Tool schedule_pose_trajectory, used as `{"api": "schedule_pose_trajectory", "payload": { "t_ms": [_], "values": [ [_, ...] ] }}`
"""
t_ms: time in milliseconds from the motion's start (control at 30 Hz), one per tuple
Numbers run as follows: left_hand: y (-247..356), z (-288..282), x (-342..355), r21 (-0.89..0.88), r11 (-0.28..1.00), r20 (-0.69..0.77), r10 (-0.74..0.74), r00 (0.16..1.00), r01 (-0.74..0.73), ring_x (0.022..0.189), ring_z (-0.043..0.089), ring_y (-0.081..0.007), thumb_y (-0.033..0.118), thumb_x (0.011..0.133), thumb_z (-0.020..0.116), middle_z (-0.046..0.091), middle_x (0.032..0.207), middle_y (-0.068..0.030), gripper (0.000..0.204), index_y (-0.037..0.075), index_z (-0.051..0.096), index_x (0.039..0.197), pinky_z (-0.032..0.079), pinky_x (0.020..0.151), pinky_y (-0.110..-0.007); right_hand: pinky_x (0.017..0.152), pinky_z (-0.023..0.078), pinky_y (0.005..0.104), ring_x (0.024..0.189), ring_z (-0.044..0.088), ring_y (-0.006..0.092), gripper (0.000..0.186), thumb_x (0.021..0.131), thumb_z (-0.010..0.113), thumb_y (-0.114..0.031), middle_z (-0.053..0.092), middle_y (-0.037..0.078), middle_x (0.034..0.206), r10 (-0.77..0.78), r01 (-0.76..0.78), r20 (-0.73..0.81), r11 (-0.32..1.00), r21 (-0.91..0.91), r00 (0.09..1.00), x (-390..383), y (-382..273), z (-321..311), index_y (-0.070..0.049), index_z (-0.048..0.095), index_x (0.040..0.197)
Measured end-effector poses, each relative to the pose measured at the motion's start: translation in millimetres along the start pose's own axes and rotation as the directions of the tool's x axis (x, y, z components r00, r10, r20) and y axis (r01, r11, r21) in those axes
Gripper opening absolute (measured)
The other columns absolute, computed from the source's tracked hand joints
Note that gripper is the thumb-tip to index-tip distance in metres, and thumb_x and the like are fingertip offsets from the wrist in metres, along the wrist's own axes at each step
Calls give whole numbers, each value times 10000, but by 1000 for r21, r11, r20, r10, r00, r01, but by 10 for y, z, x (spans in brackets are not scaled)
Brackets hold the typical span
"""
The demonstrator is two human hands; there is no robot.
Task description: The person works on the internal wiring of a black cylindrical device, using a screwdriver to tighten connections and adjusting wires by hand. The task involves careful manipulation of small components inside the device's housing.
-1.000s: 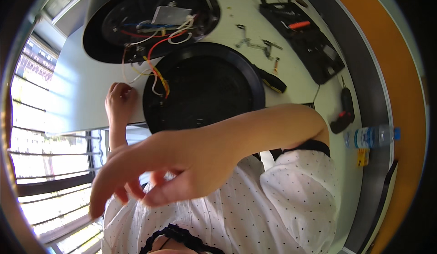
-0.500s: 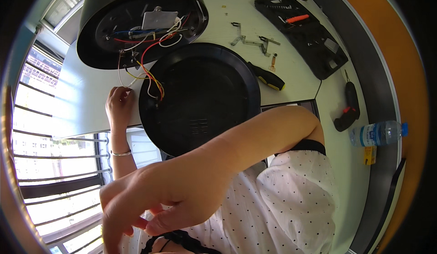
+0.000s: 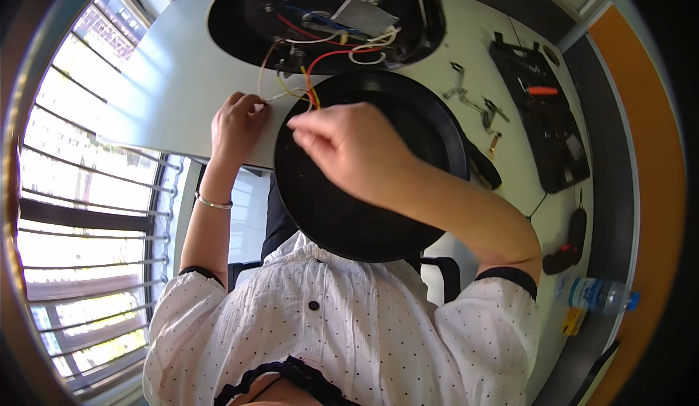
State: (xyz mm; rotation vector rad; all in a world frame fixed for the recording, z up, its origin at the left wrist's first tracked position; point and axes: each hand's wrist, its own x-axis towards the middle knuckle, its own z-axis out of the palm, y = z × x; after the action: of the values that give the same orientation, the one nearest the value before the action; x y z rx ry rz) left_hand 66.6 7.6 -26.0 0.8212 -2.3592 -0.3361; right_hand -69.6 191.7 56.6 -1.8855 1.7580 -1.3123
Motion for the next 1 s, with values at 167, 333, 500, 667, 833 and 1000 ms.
{"api": "schedule_pose_trajectory", "payload": {
  "t_ms": [167,333,500,667,833,1000],
  "values": [
    [-36,-11,-72,-54,998,-219,25,975,-37,676,592,-254,121,764,663,586,819,-88,132,48,654,874,484,628,-358,534,474,285,580,628,250,182,834,623,-110,642,165,713,73,-85,-101,990,-115,992,267,202,-33,13,654,965],
    [344,-221,-173,-212,957,-455,81,887,-197,510,562,-206,66,763,668,593,750,-60,98,59,671,861,441,470,-300,423,414,246,403,525,124,204,881,575,-135,590,90,547,302,-305,-78,952,-25,950,441,236,-7,17,647,996],
    [549,-189,-14,-272,960,-279,-12,960,-68,608,601,-273,148,805,623,615,717,-102,130,50,680,868,477,543,-351,421,418,250,407,537,134,181,870,581,-142,587,84,538,328,-330,-45,942,-57,944,546,264,62,17,659,904],
    [622,-121,128,-273,959,-68,-95,993,74,693,619,-319,176,826,577,639,773,-139,176,34,681,838,496,614,-388,500,463,307,486,598,201,176,854,591,-153,615,129,602,131,-149,-79,937,-317,988,540,428,131,4,655,900],
    [557,-27,166,-506,859,-121,-160,980,78,674,619,-308,138,809,604,639,795,-145,139,25,680,833,498,619,-363,433,442,268,429,569,152,193,878,568,-135,615,102,590,395,-390,60,917,-83,917,591,391,162,34,640,937],
    [559,-11,153,-680,730,-137,-213,967,64,627,617,-251,94,786,655,640,798,-136,119,12,680,868,490,583,-310,383,404,228,391,519,109,207,907,530,-124,587,73,559,447,-448,37,890,82,894,641,336,161,51,621,972]
  ]
}}
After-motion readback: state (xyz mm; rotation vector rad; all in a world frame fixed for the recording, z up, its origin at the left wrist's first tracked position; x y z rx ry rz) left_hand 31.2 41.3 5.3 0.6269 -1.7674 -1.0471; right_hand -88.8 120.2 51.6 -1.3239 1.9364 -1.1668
